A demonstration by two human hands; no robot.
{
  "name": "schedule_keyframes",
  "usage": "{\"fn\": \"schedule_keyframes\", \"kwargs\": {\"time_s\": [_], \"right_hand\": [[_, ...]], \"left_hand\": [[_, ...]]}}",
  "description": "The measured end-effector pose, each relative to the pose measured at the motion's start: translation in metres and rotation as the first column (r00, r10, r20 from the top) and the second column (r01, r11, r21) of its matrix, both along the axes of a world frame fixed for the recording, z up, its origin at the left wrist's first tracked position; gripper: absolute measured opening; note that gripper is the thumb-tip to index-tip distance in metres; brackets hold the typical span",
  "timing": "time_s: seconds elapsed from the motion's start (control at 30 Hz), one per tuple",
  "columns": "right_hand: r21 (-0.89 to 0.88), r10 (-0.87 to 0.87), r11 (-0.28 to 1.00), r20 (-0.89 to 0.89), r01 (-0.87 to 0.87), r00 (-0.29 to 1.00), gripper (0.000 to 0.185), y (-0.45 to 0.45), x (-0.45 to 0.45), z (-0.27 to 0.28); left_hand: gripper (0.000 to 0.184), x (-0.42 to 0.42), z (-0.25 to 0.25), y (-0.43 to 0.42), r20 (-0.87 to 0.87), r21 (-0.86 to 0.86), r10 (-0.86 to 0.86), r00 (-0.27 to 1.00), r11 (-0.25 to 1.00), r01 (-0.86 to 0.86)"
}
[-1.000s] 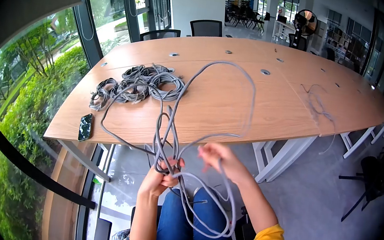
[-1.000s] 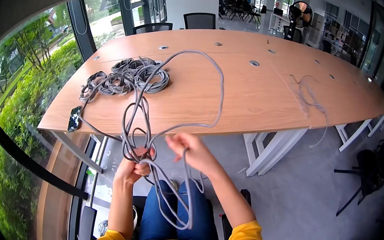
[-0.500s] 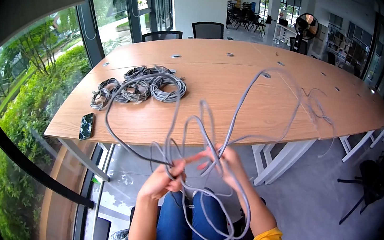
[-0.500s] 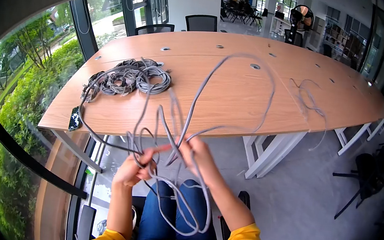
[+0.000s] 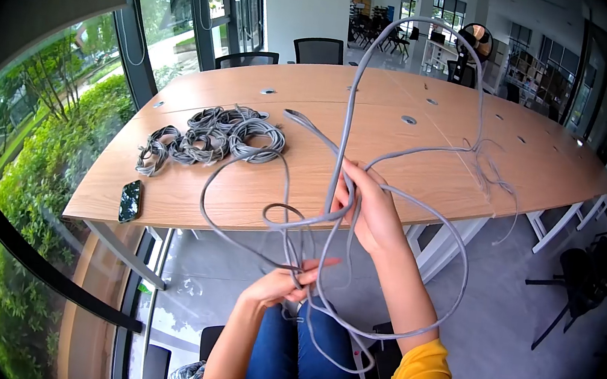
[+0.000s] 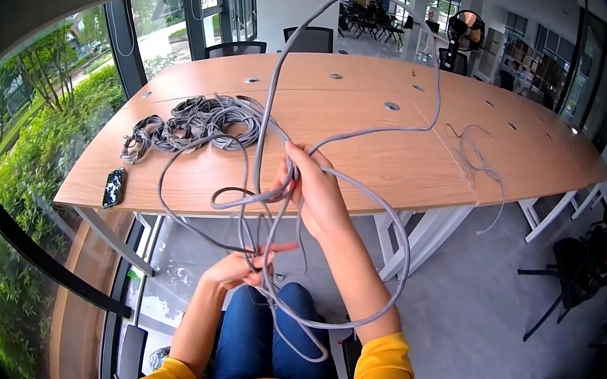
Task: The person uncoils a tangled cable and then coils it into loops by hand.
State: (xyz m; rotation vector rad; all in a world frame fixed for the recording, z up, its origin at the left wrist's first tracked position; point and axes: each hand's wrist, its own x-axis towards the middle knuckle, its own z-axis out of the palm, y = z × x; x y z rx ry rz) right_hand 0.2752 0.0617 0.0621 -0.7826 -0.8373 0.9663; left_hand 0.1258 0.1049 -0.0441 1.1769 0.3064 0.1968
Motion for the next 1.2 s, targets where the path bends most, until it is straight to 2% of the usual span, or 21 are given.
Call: {"fn": "schedule_keyframes", "kwargs": {"time_s": [0.03, 0.07, 0.13, 0.17, 0.2, 0.33, 0.4, 0.47, 0.53, 0.63, 0.7, 0.77, 0.8, 0.87, 0.9, 0.97, 1.0, 1.07, 1.1, 1.13, 1.2], "right_hand": [[0.013, 0.024, 1.000, -0.058, -0.023, 0.998, 0.023, 0.003, -0.002, 0.001], [0.013, 0.022, 1.000, -0.060, -0.021, 0.998, 0.023, 0.007, -0.004, -0.001], [0.077, 0.021, 0.997, -0.136, -0.011, 0.990, 0.023, 0.014, -0.004, -0.004], [0.054, 0.007, 0.999, -0.144, 0.001, 0.989, 0.022, 0.011, -0.002, -0.001], [0.064, 0.017, 0.998, -0.156, -0.007, 0.988, 0.022, 0.011, 0.009, -0.005], [0.048, -0.069, 0.996, -0.200, 0.081, 0.977, 0.017, -0.010, 0.043, 0.005], [0.037, -0.121, 0.991, -0.212, 0.132, 0.970, 0.017, -0.013, 0.044, -0.001], [-0.110, -0.161, 0.984, -0.231, 0.139, 0.960, 0.014, -0.006, 0.048, -0.029], [-0.201, -0.070, 0.979, -0.177, 0.034, 0.982, 0.016, -0.006, 0.049, -0.061], [-0.247, 0.072, 0.955, -0.342, -0.164, 0.937, 0.024, -0.006, 0.032, -0.109], [-0.383, 0.224, 0.861, -0.306, -0.335, 0.925, 0.022, -0.006, 0.021, -0.129], [-0.372, 0.358, 0.768, -0.425, -0.521, 0.831, 0.024, -0.006, 0.009, -0.152], [-0.355, 0.341, 0.735, -0.544, -0.578, 0.767, 0.023, -0.005, -0.001, -0.160], [-0.133, 0.505, 0.698, -0.604, -0.703, 0.616, 0.022, 0.007, -0.010, -0.191], [-0.133, 0.508, 0.696, -0.603, -0.705, 0.615, 0.022, 0.011, -0.011, -0.198], [-0.033, 0.452, 0.789, -0.644, -0.613, 0.617, 0.021, 0.011, -0.022, -0.190], [-0.033, 0.453, 0.788, -0.645, -0.615, 0.615, 0.021, 0.006, -0.022, -0.183], [-0.230, 0.001, 0.958, -0.596, -0.172, 0.803, 0.023, -0.003, -0.014, -0.163], [-0.170, -0.030, 0.979, -0.675, -0.116, 0.737, 0.021, -0.002, -0.010, -0.160], [-0.170, -0.031, 0.979, -0.674, -0.114, 0.738, 0.021, -0.006, -0.006, -0.149], [-0.141, -0.165, 0.985, -0.647, 0.096, 0.745, 0.016, -0.020, 0.003, -0.122]], "left_hand": [[0.046, 0.004, -0.004, -0.002, 0.023, -0.058, -0.090, 0.996, 0.994, 0.091], [0.046, 0.008, -0.009, -0.005, 0.020, -0.059, -0.092, 0.996, 0.994, 0.093], [0.043, 0.016, -0.015, -0.007, -0.114, -0.026, -0.274, 0.955, 0.962, 0.273], [0.027, 0.015, -0.013, -0.008, -0.093, 0.038, -0.303, 0.948, 0.951, 0.308], [0.027, 0.011, -0.014, -0.006, -0.093, 0.037, -0.303, 0.949, 0.951, 0.307], [0.013, -0.017, -0.016, 0.014, -0.082, -0.055, -0.050, 0.995, 0.997, 0.046], [0.015, -0.032, -0.019, 0.024, 0.166, -0.171, 0.039, 0.985, 0.985, -0.010], [0.020, -0.038, -0.031, 0.040, 0.437, -0.308, 0.124, 0.891, 0.951, 0.019], [0.026, -0.043, -0.021, 0.043, 0.526, -0.395, 0.244, 0.815, 0.918, -0.020], [0.027, -0.043, -0.014, 0.047, 0.662, -0.370, 0.236, 0.711, 0.929, 0.036], [0.026, -0.042, -0.012, 0.045, 0.690, -0.356, 0.209, 0.693, 0.932, 0.074], [0.027, -0.040, -0.014, 0.043, 0.715, -0.361, 0.175, 0.677, 0.922, 0.142], [0.027, -0.037, -0.015, 0.041, 0.714, -0.361, 0.174, 0.678, 0.921, 0.144], [0.027, -0.031, -0.018, 0.036, 0.738, -0.346, 0.116, 0.665, 0.911, 0.225], [0.026, -0.028, -0.019, 0.034, 0.749, -0.353, 0.102, 0.655, 0.898, 0.263], [0.026, -0.027, -0.022, 0.033, 0.755, -0.355, 0.100, 0.647, 0.894, 0.275], [0.027, -0.029, -0.024, 0.032, 0.762, -0.359, 0.098, 0.640, 0.886, 0.292], [0.027, -0.037, -0.026, 0.030, 0.731, -0.378, 0.115, 0.673, 0.889, 0.258], [0.026, -0.041, -0.025, 0.028, 0.699, -0.394, 0.131, 0.703, 0.891, 0.226], [0.026, -0.042, -0.025, 0.026, 0.700, -0.394, 0.130, 0.702, 0.890, 0.228], [0.024, -0.043, -0.025, 0.021, 0.606, -0.393, 0.078, 0.791, 0.895, 0.213]]}}
